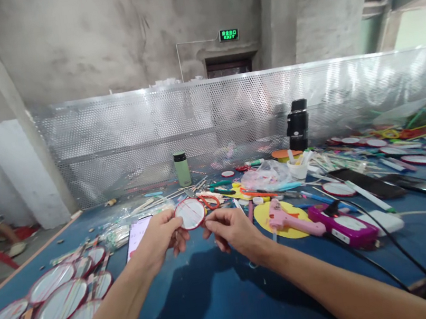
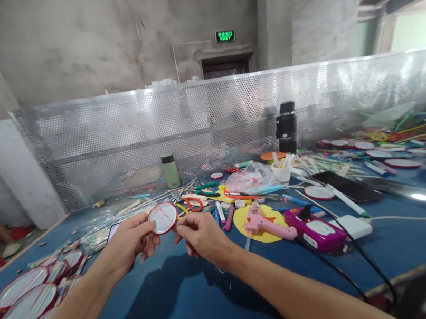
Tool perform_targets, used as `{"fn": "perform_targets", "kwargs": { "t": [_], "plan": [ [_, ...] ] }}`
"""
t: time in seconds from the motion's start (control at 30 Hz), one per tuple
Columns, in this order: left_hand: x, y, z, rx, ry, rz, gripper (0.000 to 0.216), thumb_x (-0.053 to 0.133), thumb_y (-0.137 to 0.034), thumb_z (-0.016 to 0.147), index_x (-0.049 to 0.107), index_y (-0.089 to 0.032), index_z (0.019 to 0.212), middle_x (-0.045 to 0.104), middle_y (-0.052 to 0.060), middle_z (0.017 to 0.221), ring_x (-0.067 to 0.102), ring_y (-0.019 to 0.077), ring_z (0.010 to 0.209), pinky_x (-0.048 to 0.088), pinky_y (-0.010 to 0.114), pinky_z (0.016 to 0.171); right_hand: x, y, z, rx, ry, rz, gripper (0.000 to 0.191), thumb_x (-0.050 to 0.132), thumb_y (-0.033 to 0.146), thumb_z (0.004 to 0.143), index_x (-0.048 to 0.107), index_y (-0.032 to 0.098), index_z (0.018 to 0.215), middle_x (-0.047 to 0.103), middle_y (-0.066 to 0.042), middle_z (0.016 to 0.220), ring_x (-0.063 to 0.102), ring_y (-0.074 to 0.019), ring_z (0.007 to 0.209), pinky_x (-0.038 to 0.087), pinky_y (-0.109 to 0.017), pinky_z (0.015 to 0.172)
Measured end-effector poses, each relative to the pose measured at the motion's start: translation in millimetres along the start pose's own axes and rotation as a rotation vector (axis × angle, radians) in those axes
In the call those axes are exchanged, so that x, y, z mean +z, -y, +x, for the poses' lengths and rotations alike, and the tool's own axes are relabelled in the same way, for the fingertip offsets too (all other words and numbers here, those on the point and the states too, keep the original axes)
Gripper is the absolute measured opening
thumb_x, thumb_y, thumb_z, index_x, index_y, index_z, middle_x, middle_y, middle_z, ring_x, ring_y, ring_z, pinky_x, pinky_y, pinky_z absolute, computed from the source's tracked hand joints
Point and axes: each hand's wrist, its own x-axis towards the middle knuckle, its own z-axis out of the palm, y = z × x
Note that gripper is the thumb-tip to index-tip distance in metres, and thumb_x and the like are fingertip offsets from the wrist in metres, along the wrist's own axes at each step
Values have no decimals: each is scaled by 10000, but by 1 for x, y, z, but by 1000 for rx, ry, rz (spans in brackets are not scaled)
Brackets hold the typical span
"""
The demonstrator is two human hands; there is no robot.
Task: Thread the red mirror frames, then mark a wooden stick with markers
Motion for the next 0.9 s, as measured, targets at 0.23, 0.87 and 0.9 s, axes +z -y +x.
{"fn": "perform_targets", "kwargs": {
  "t": [0.23,0.87,0.9],
  "plan": [
    [0,1,0,0,-18,2,154,626,-314,664,567,-178,707,645,-28,495,540,96,316,352,164,288,0,0,0,-18,-3,-23,246,664,408,775,624,169,731,709,-12,668,483,-54,351,363,-178,332],
    [1,1,0,5,-27,7,155,628,-313,672,570,-172,704,644,-30,499,548,92,321,366,159,284,2,0,-1,-1,13,0,243,668,401,772,622,171,709,715,-9,666,464,-47,337,355,-182,332],
    [0,2,0,6,-24,7,154,627,-311,673,570,-171,705,644,-31,498,549,91,323,366,157,285,2,0,-1,2,11,7,238,676,394,769,623,171,706,715,-7,662,463,-48,336,352,-182,331]
  ]
}}
